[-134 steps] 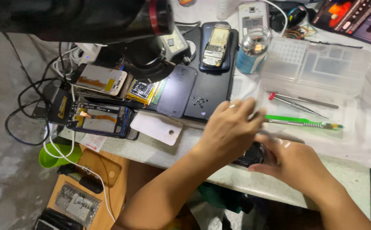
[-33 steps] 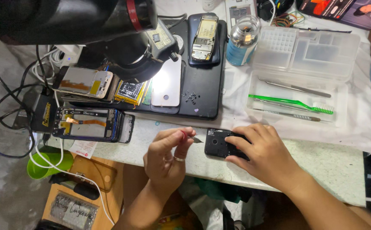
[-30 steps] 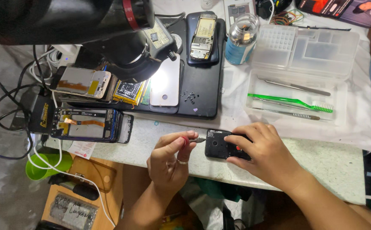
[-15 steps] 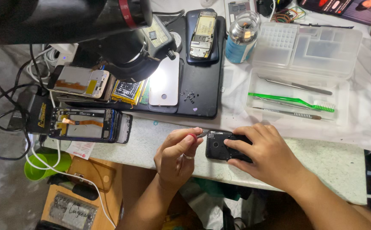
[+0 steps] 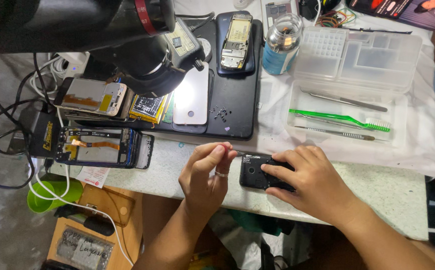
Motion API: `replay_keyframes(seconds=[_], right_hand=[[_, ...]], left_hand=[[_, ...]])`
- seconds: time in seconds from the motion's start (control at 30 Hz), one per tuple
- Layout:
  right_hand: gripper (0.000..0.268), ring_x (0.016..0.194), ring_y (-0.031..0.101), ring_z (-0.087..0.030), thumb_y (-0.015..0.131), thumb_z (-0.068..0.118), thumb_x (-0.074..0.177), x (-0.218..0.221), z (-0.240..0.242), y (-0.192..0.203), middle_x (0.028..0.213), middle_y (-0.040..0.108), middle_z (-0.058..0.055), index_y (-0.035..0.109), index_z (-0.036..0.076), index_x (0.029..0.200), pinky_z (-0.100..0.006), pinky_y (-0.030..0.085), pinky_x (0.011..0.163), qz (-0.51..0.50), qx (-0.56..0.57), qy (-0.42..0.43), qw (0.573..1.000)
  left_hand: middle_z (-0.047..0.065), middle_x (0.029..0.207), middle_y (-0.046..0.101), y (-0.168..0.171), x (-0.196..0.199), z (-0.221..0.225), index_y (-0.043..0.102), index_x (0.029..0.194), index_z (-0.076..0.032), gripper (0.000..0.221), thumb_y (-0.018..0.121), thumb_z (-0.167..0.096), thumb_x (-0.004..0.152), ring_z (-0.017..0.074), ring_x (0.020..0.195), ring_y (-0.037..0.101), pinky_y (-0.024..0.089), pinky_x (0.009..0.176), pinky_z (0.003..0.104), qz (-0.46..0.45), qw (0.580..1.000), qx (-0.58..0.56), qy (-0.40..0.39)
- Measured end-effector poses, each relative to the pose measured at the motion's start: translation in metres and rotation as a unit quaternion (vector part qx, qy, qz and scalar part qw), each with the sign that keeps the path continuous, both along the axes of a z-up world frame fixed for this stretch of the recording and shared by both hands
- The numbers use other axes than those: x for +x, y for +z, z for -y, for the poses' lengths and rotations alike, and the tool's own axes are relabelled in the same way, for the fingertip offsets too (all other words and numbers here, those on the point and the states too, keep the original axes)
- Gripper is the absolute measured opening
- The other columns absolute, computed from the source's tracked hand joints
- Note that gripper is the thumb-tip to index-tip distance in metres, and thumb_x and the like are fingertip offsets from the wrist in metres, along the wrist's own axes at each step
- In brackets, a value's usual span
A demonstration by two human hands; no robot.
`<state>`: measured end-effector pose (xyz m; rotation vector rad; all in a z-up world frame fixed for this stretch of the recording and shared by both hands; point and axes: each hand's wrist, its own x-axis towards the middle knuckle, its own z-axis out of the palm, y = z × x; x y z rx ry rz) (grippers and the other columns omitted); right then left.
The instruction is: The person uses a screwdriver and tweezers to remove screws and pry open the back cover of a black mobile phone. They then detach the battery connector and lift the battery out of the device.
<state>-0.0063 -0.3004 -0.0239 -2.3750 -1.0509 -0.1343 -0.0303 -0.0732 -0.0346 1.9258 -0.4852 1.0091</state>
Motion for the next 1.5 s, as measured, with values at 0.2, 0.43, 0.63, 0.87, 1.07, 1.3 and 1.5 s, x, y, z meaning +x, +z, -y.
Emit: replay_keyframes(seconds=[0.2,0.43,0.63,0.87,1.07,1.3,1.5], right_hand=[[0.045,0.099,0.059,-0.029,0.084,0.034,0.071,-0.001,0.000,-0.001,0.109,0.067,-0.006,0.075,0.014,0.110,-0.045,0.044,0.091,0.007,0.008,0.005,1.000],[0.043,0.098,0.058,-0.030,0.084,0.035,0.073,-0.001,0.000,0.000,0.109,0.067,-0.006,0.075,0.014,0.110,-0.045,0.044,0.091,-0.009,0.001,0.002,1.000],[0.040,0.103,0.061,-0.029,0.084,0.034,0.073,0.003,0.007,0.003,0.112,0.071,-0.005,0.076,0.012,0.106,-0.044,0.045,0.092,-0.008,0.025,0.014,1.000],[0.011,0.100,0.069,-0.021,0.076,0.009,0.105,0.075,0.095,0.015,0.107,0.072,-0.003,0.073,0.013,0.114,-0.033,0.054,0.091,0.133,0.059,-0.241,0.960],[0.048,0.110,0.058,-0.029,0.061,0.014,0.099,0.201,0.151,0.001,0.109,0.063,-0.007,0.069,0.034,0.142,-0.044,0.043,0.094,0.289,-0.282,-0.309,0.861],[0.041,0.112,0.055,-0.027,0.045,0.024,0.115,0.262,0.185,-0.018,0.109,0.060,-0.007,0.060,0.048,0.144,-0.044,0.037,0.103,0.338,-0.412,-0.299,0.792],[0.044,0.112,0.057,-0.030,0.044,0.020,0.114,0.272,0.175,-0.013,0.112,0.061,-0.011,0.059,0.048,0.145,-0.050,0.038,0.107,0.259,-0.412,-0.307,0.818]], left_hand=[[0.014,0.098,0.067,0.038,0.007,-0.001,0.056,0.120,-0.002,0.035,0.072,0.012,0.092,0.0279,0.086,0.070,0.059,0.074,0.037,-0.086,0.992,0.071,-0.063],[0.014,0.096,0.059,0.084,0.030,-0.007,0.059,0.096,-0.001,0.019,0.063,0.003,0.077,0.0330,0.093,0.061,0.053,0.080,0.041,-0.186,0.905,0.331,-0.191],[0.013,0.091,0.059,0.084,0.038,0.002,0.058,0.086,-0.002,0.009,0.062,0.001,0.078,0.0326,0.087,0.062,0.054,0.078,0.042,-0.192,0.892,0.366,-0.181],[0.011,0.087,0.064,0.080,0.043,0.000,0.060,0.085,-0.003,0.007,0.067,-0.005,0.088,0.0304,0.083,0.067,0.055,0.075,0.041,-0.218,0.894,0.366,-0.138],[0.011,0.080,0.063,0.082,0.041,0.005,0.059,0.084,-0.004,0.017,0.071,-0.015,0.089,0.0288,0.078,0.067,0.055,0.065,0.040,-0.226,0.889,0.376,-0.133],[0.010,0.081,0.060,0.081,0.033,0.009,0.057,0.082,-0.004,0.012,0.069,-0.005,0.078,0.0295,0.077,0.063,0.053,0.061,0.038,-0.178,0.890,0.384,-0.168],[0.011,0.080,0.058,0.075,0.034,0.009,0.056,0.082,-0.003,0.014,0.069,-0.004,0.077,0.0291,0.076,0.063,0.053,0.060,0.037,-0.190,0.888,0.389,-0.154]])
